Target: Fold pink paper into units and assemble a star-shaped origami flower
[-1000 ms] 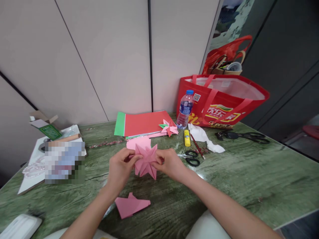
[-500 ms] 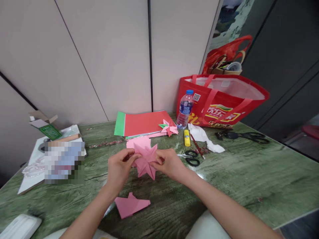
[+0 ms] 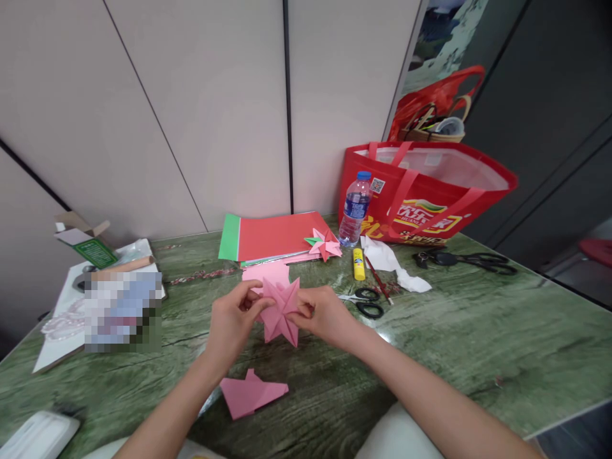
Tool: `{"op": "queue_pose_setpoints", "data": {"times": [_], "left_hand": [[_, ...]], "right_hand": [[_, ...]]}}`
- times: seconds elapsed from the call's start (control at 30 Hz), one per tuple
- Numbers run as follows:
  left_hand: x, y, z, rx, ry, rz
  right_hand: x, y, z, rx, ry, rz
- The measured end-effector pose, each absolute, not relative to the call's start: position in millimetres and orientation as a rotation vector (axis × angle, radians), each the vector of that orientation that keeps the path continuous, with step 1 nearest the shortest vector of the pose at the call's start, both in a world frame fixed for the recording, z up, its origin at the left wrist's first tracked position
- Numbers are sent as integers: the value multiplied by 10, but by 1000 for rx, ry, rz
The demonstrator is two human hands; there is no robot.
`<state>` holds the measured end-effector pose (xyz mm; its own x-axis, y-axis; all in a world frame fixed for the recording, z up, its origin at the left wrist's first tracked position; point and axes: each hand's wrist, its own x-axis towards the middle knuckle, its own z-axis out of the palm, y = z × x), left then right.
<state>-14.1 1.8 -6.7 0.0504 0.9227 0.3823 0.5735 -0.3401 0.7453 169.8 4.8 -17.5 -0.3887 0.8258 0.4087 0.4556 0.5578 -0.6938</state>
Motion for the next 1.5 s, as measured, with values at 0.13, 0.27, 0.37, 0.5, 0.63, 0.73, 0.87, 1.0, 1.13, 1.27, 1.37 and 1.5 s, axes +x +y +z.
{"op": "queue_pose_setpoints", "data": {"times": [0.13, 0.27, 0.37, 0.5, 0.63, 0.73, 0.87, 1.0, 1.13, 1.27, 1.37, 1.5], "left_hand": [[-144, 19, -81, 1901, 1488, 1209], [-130, 13, -85, 1874, 1480, 1221], [-117, 14, -97, 1814, 1452, 1215], [-102, 14, -105, 1764, 1459, 1228], [-74, 0, -70, 1707, 1451, 1229], [-50, -12, -39, 1662, 1437, 1212], [-49, -4, -49, 1652, 1423, 1198], [-89, 18, -81, 1725, 1426, 1195], [-136, 38, -62, 1953, 1502, 1175], [-147, 66, -38, 2011, 1374, 1160], [-129, 75, -34, 1822, 1277, 1056], [-127, 56, -6, 1718, 1191, 1023]], "right_hand": [[1694, 44, -172, -1033, -2030, 641], [1689, 45, -172, -1035, -2013, 656], [1689, 50, -176, -1047, -2016, 665], [1695, 54, -173, -1052, -2026, 680], [1695, 60, -172, -1045, -2046, 654], [1690, 61, -178, -1045, -2052, 638], [1690, 58, -183, -1043, -2057, 646], [1697, 63, -188, -1046, -2075, 664], [1703, 73, -198, -1040, -2090, 658], [1709, 78, -206, -1006, -2098, 677], [1717, 78, -202, -985, -2101, 704], [1721, 74, -185, -951, -2121, 746]]}}
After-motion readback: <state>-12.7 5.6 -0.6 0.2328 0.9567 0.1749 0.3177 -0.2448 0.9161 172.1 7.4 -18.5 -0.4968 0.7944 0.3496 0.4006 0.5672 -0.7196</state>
